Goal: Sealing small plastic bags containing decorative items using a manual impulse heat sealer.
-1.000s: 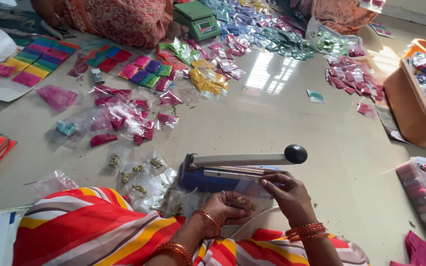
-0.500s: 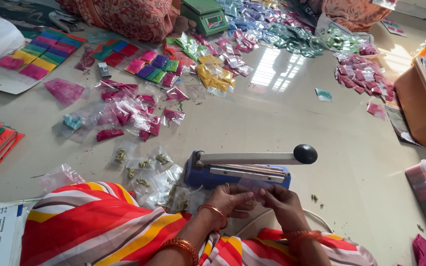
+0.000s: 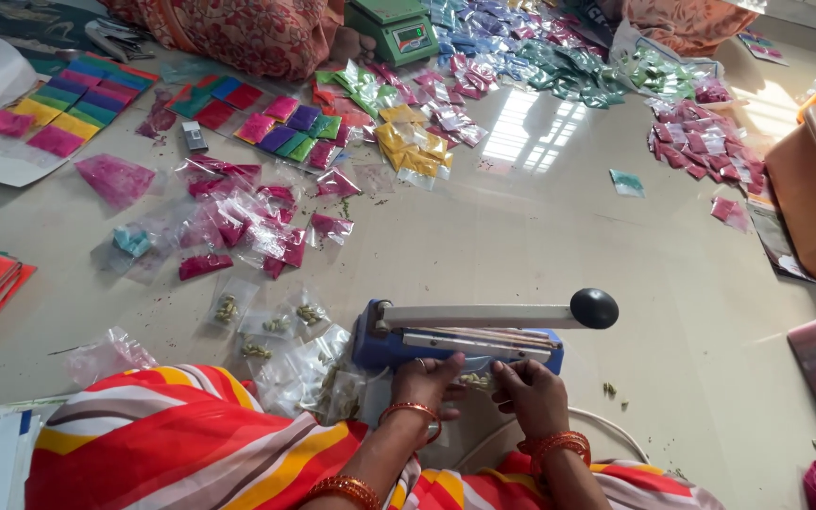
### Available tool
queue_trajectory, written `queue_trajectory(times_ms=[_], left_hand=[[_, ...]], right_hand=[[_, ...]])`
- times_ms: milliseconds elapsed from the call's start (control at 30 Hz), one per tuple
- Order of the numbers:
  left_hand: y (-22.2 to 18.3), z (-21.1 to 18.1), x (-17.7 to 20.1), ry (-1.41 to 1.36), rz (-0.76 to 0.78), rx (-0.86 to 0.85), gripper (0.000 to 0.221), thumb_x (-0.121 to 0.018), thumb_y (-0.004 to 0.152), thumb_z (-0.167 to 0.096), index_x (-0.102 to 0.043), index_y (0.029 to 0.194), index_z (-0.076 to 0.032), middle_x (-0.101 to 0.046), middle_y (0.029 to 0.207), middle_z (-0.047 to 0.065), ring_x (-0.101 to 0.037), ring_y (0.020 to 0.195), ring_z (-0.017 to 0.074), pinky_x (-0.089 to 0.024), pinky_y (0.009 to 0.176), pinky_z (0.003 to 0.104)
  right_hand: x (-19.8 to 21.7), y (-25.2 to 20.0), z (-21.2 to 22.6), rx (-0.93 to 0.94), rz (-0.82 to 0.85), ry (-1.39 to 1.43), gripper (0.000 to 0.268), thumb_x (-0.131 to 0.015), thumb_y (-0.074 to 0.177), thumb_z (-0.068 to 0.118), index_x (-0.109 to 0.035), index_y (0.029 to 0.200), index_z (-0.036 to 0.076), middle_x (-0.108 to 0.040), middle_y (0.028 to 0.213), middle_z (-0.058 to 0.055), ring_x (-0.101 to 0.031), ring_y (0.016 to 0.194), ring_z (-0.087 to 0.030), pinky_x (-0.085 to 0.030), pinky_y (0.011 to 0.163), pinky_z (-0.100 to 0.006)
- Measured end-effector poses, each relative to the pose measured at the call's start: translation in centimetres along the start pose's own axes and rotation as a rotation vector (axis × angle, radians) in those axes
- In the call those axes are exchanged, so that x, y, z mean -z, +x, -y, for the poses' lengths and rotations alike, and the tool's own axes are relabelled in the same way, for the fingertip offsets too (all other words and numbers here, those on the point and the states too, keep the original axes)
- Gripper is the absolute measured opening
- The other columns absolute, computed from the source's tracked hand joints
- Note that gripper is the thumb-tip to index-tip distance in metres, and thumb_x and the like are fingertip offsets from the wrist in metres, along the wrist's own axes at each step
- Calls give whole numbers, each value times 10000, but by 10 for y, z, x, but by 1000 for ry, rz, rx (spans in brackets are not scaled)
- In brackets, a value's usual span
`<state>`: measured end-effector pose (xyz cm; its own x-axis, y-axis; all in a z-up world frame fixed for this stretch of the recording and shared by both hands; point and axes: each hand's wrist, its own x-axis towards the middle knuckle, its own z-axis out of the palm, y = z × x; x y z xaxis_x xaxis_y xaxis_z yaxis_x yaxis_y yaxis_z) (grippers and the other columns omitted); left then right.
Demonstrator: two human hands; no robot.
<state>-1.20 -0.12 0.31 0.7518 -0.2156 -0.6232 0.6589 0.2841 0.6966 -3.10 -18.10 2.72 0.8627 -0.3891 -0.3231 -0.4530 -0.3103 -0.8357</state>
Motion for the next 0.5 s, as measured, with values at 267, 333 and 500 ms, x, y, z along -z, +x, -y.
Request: queue_trajectory(times_ms=[267, 333, 500], left_hand=[[17, 9, -4, -39, 94, 6, 265, -791, 878, -278, -729, 980, -42, -779, 882, 86, -756, 722, 170, -607, 549, 303], [18, 1, -5, -79, 78, -11, 258, -792, 878, -270, -719, 967, -39, -779, 868, 86, -756, 714, 171, -605, 547, 302], [13, -2, -10, -134, 12, 27, 223, -802, 875, -243, -732, 941, -41, -794, 866, 80, -757, 703, 172, -607, 549, 315]], right_hand=[[22, 41, -30, 65, -236, 306, 288, -707, 926, 301, -681, 914, 15, -724, 719, -109, -691, 579, -187, -574, 502, -340], [48, 54, -22, 96, -328, 543, 269, -622, 976, 302, -623, 931, 36, -694, 714, -109, -669, 552, -197, -581, 474, -363], [89, 10, 133, 403, -372, -355, 497, -574, 971, 448, -624, 1358, 140, -738, 1242, -122, -708, 1145, -262, -565, 906, -417]])
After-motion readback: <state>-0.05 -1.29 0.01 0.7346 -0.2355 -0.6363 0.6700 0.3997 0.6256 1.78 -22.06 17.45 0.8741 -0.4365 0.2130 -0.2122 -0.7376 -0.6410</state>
